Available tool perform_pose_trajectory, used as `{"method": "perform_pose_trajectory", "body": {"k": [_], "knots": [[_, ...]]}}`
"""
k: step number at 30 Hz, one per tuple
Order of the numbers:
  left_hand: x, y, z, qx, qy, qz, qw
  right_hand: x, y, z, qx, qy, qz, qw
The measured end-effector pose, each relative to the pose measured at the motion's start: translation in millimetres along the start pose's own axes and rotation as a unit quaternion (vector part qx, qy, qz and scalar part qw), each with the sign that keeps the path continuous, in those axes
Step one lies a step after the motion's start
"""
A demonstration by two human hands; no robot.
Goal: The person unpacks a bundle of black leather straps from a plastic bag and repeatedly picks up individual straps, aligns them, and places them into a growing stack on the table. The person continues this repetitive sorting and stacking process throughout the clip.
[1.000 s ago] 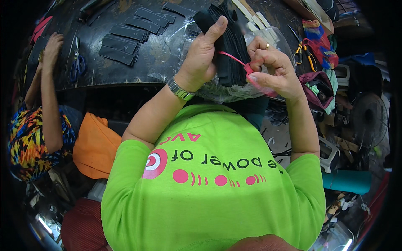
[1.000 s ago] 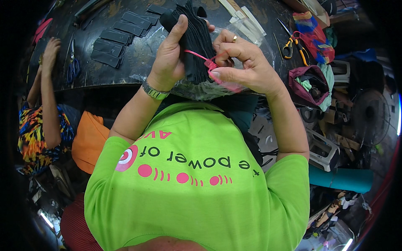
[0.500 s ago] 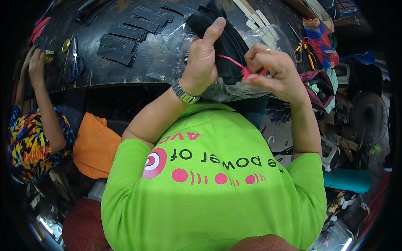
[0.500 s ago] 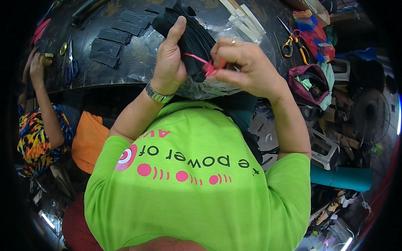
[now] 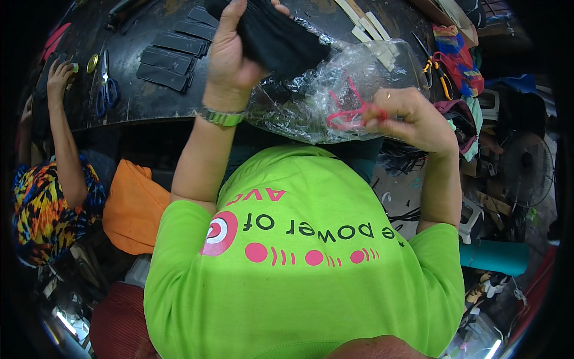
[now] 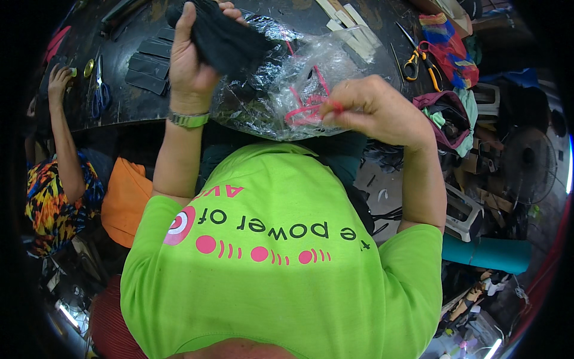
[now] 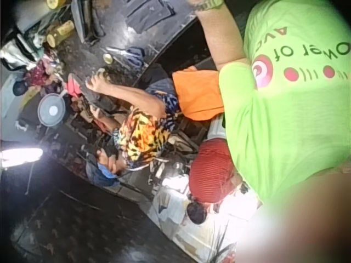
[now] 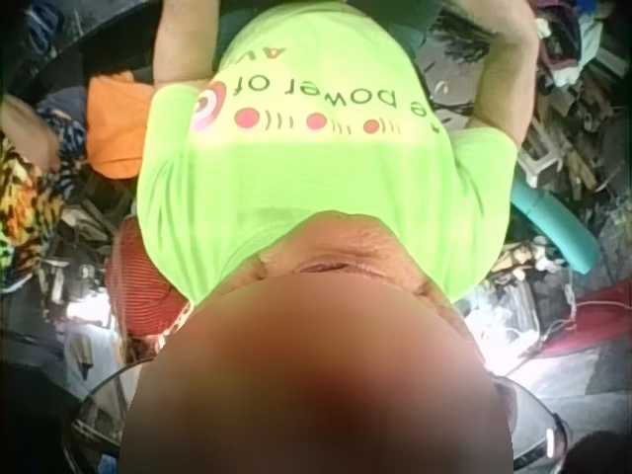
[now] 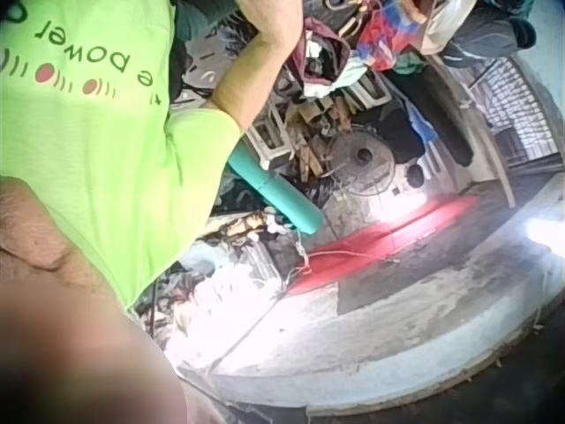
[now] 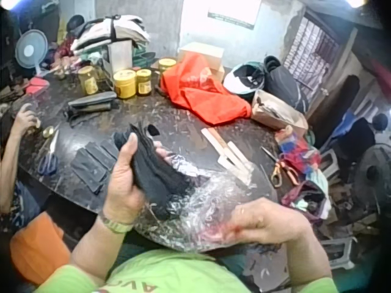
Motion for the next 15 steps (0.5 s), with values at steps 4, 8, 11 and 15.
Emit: {"method": "perform_pose_trajectory", "body": {"k": [4,8,11,15], "knots": [[28,-6,-19,-0.196,-0.068,0.149,0.967,-1,32,12,0.33,0.047,-0.233,0.914],[61,-58,-28,-0.294,-0.112,0.334,0.889,-26,55,0,0.402,0.093,-0.318,0.853],[65,-81,-28,-0.309,-0.115,0.336,0.882,-34,50,-7,0.353,0.102,-0.269,0.89],[64,-85,-21,-0.238,-0.101,0.331,0.908,-15,30,16,0.259,0.153,-0.193,0.934]]}}
Point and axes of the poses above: each hand's wrist, its own x-axis away from the middle knuckle, its own z-axis out of the back of the hand, y = z × x, the point moved 9 cm from there along -x, towards the middle knuckle, and after that the axes turned 14 degrees about -y, right-handed, at the moved point
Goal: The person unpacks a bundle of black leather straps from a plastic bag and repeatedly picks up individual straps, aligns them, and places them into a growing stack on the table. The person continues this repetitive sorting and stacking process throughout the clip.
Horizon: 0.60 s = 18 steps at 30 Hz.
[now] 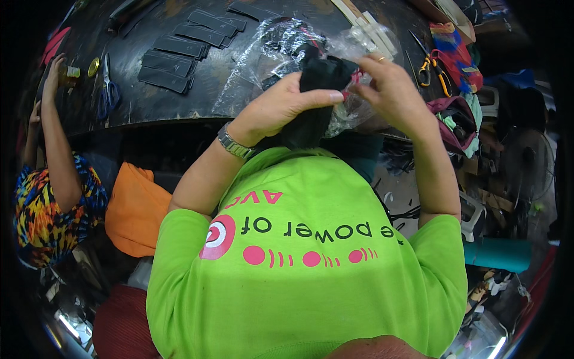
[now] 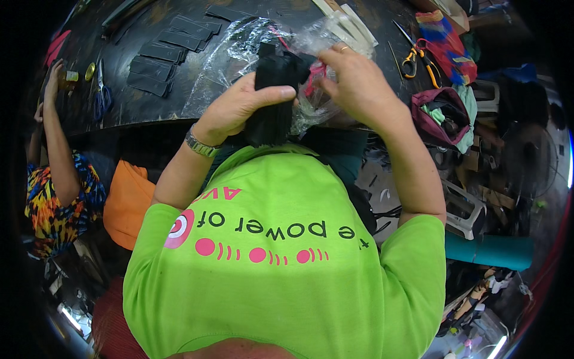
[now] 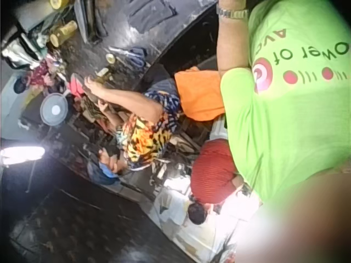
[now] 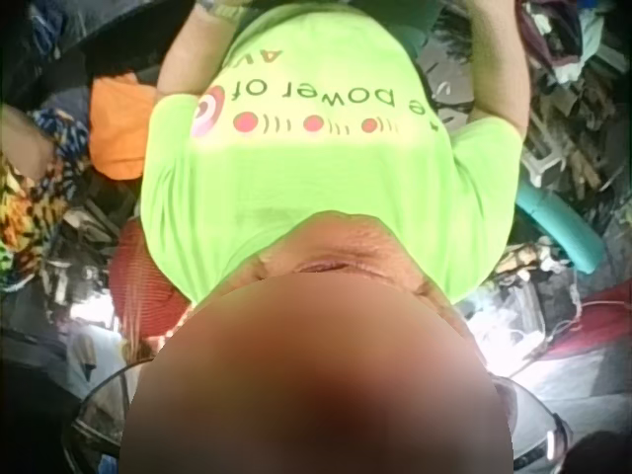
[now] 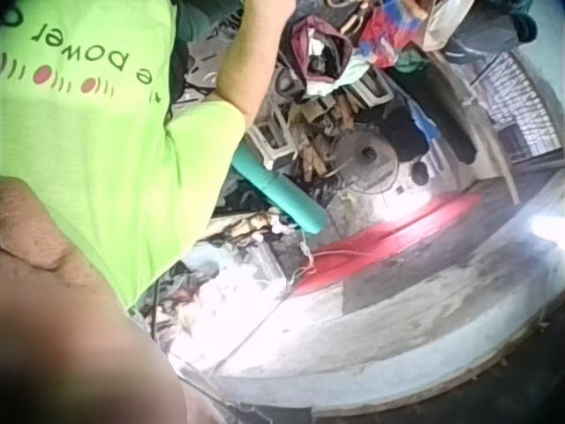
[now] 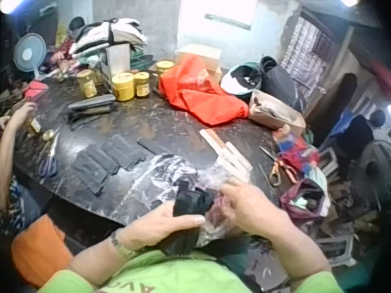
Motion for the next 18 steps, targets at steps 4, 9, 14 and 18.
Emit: {"method": "perform_pose_trajectory", "body": {"k": [4,9,14,18], "knots": [[-2,9,3,0.006,-0.002,-0.024,1.0,5,3,12,-0.059,0.012,0.045,0.997],[-2,17,-3,-0.005,-0.023,-0.033,0.999,3,-18,0,0.033,0.057,0.156,0.986],[-4,10,-7,-0.071,-0.014,-0.009,0.997,-17,-1,-42,-0.01,-0.132,0.062,0.989],[-1,17,-1,-0.017,0.016,-0.013,1.0,-14,-12,-34,-0.009,-0.108,0.127,0.986]]}}
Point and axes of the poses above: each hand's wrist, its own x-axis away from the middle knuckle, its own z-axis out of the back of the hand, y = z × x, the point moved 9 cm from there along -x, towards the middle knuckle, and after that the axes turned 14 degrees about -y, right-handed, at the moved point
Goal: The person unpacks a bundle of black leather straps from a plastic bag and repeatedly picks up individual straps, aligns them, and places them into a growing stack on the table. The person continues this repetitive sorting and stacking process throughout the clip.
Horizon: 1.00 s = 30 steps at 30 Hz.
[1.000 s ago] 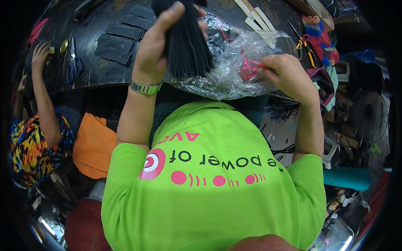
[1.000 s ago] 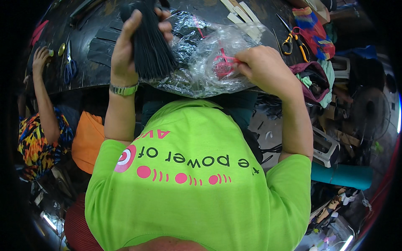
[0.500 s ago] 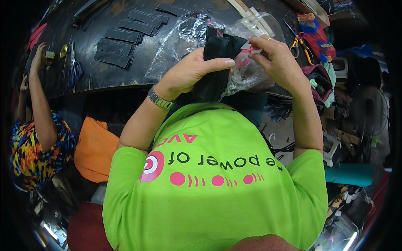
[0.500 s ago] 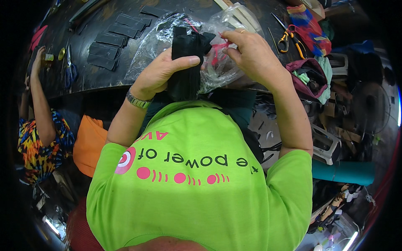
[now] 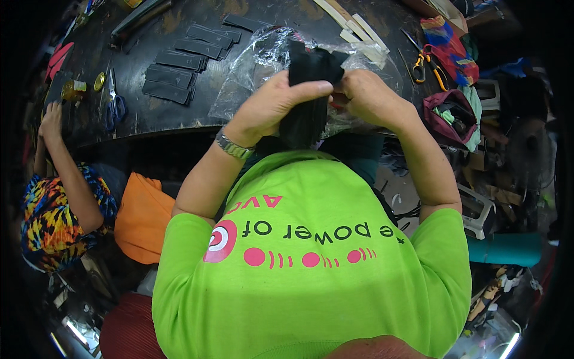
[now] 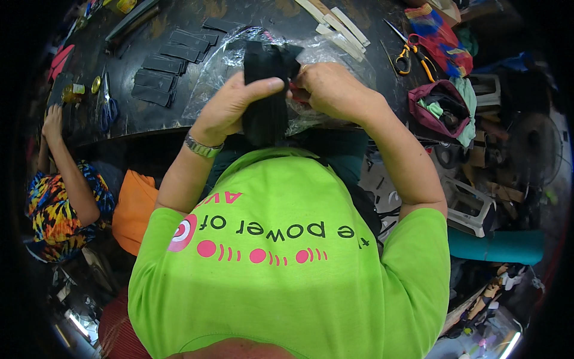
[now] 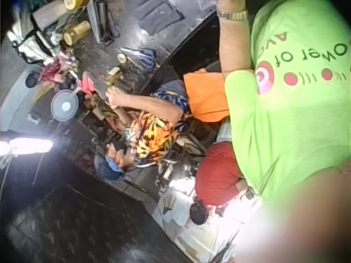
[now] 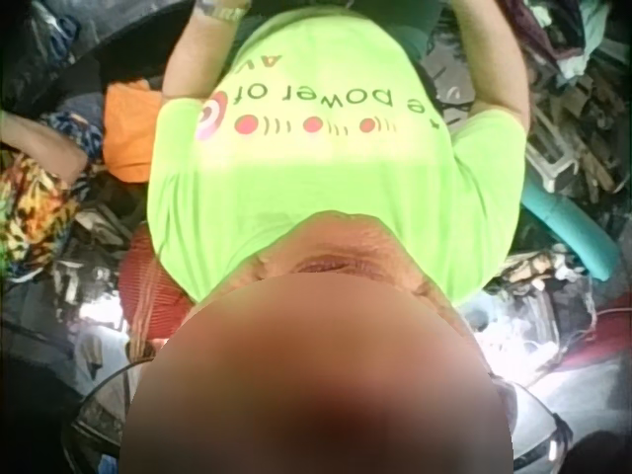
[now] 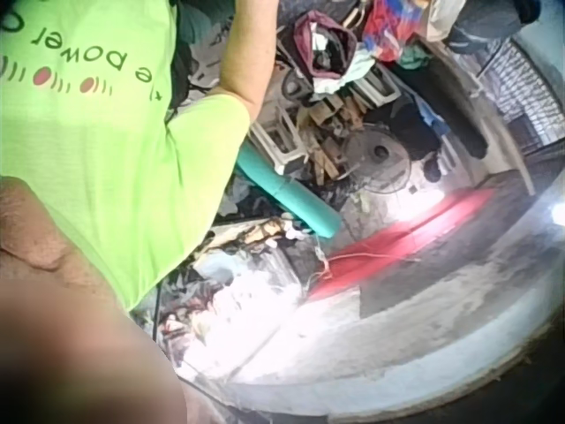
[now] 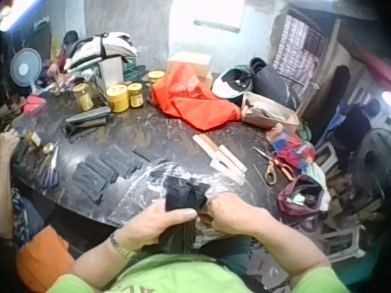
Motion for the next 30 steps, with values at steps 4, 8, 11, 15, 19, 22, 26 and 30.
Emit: {"method": "perform_pose_trajectory", "body": {"k": [4,8,11,15,19,22,26,30], "knots": [[13,43,7,0.036,0.02,-0.076,0.996,6,13,20,-0.058,0.055,-0.034,0.996],[22,75,0,-0.009,-0.002,-0.11,0.994,5,29,25,-0.017,0.042,-0.137,0.99],[23,52,1,-0.014,0.028,-0.028,0.999,-2,22,21,0.042,0.028,-0.137,0.989],[9,12,2,-0.057,0.039,0.01,0.998,-8,18,9,-0.067,-0.001,-0.13,0.989],[0,0,5,-0.113,0.037,-0.021,0.993,-12,11,-6,-0.077,-0.069,-0.141,0.985],[4,2,10,-0.086,0.041,0.015,0.995,-5,9,4,-0.084,-0.03,-0.118,0.989],[16,36,8,-0.035,0.038,-0.007,0.999,6,20,21,0.031,0.017,-0.205,0.978],[24,76,0,-0.023,0.034,-0.07,0.997,15,-23,50,0.072,0.164,-0.092,0.979]]}}
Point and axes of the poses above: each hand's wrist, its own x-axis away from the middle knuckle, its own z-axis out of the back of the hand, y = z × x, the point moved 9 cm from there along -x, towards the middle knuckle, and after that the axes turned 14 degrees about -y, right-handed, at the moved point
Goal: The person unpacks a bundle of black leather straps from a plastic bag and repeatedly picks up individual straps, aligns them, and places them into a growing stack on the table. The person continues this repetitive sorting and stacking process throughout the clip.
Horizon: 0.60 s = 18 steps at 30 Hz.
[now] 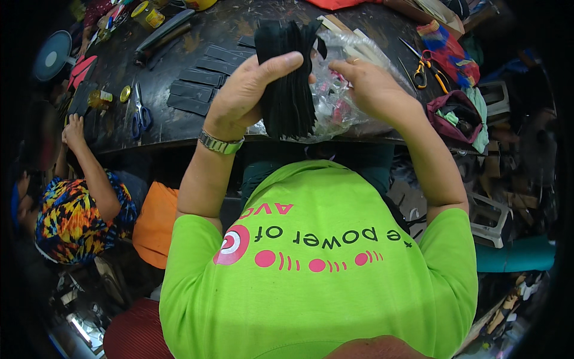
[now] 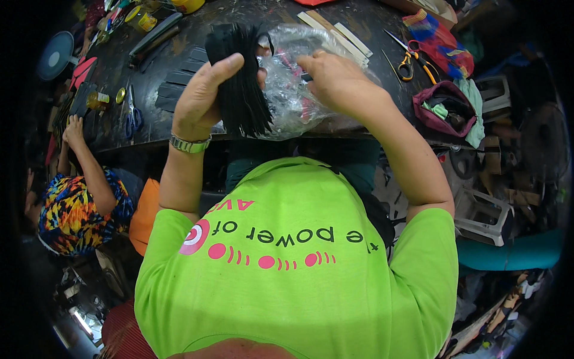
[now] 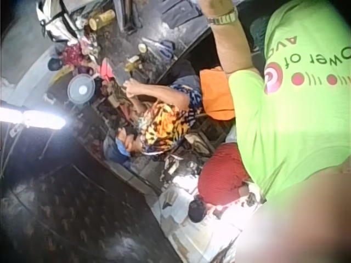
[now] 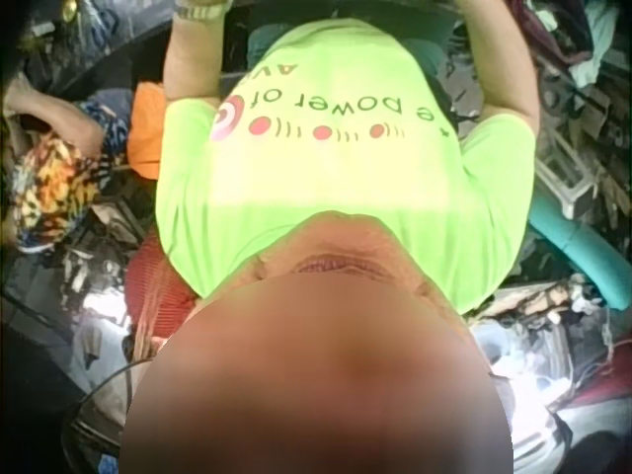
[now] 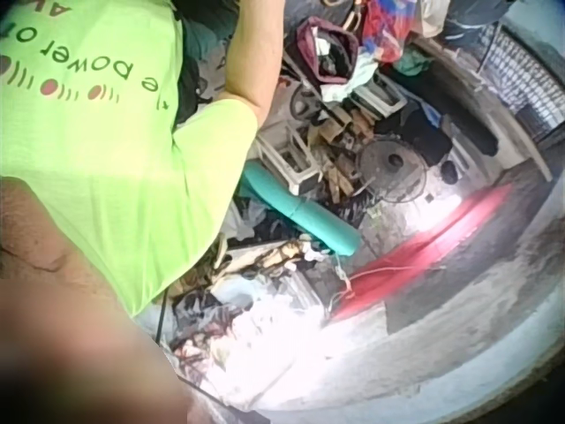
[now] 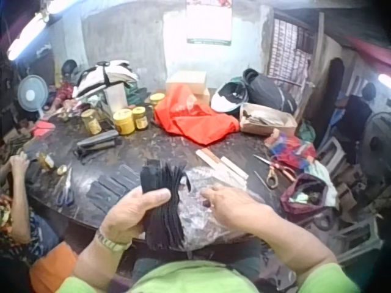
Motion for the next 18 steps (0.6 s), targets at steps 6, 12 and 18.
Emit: {"method": "perform_pose_trajectory", "body": {"k": [6,12,18], "knots": [[0,49,-4,0.002,-0.032,-0.11,0.993,35,-34,85,-0.026,0.112,0.117,0.987],[3,71,4,0.042,-0.011,-0.132,0.99,83,1,118,-0.288,0.36,0.212,0.862],[5,76,-20,0.062,-0.056,-0.17,0.982,21,57,15,-0.226,0.138,0.016,0.964]]}}
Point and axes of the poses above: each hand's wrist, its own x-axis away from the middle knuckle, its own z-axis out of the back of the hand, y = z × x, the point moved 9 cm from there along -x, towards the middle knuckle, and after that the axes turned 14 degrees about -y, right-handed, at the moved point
